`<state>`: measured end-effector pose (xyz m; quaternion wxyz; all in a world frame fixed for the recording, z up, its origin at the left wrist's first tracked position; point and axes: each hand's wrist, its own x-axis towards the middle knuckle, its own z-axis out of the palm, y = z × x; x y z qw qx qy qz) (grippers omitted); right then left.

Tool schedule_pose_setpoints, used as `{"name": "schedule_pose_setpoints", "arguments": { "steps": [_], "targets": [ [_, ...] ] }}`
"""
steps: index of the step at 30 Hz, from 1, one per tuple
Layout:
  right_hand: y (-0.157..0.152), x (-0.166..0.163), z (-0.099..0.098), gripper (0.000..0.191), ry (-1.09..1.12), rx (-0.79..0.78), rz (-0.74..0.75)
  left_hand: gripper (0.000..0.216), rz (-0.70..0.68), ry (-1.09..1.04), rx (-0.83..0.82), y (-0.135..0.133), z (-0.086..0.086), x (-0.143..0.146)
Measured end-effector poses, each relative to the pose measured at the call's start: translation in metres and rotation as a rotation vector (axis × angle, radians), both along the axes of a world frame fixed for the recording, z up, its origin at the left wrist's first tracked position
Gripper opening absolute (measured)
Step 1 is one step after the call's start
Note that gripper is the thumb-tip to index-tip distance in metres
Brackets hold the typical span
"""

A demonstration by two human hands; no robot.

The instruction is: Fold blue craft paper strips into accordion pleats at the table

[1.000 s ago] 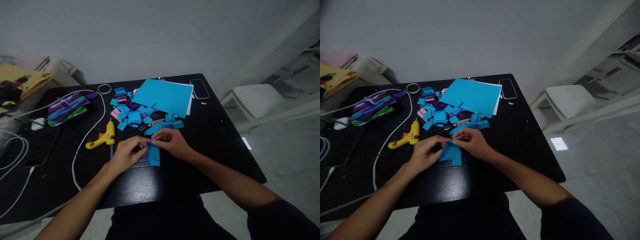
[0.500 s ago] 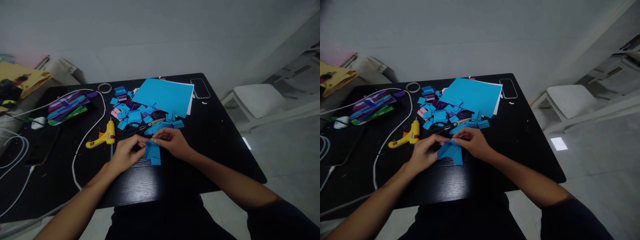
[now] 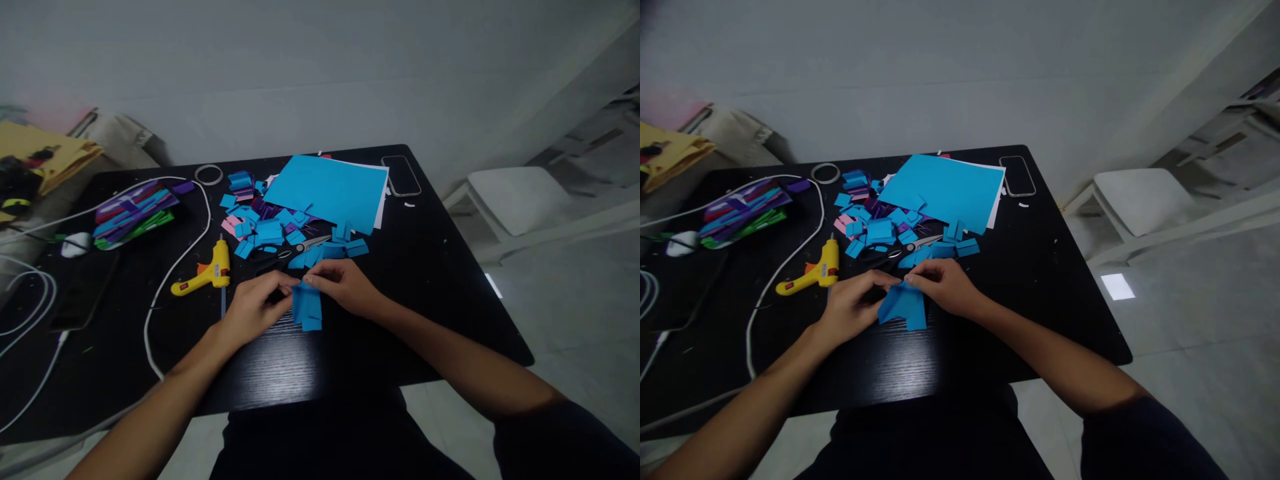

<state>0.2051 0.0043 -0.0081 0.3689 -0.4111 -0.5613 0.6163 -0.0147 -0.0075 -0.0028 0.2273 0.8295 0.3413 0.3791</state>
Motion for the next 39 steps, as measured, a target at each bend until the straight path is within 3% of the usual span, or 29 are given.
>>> {"name": "schedule_pose_setpoints", "arguments": {
  "steps": [17,39],
  "targets": [
    [0.0004,0.0018,-0.0022,0.018,-0.027,0.07,0.051,0.014,-0.017,0.01,-0.044,0.0016,0.0005,-0.0014],
    [0.0022,0.0042,-0.0025,0.016,-0.015,0.039,0.084,0.009,-0.031,0.032,-0.057,0.0006,-0.0011,-0.0009]
  ]
}}
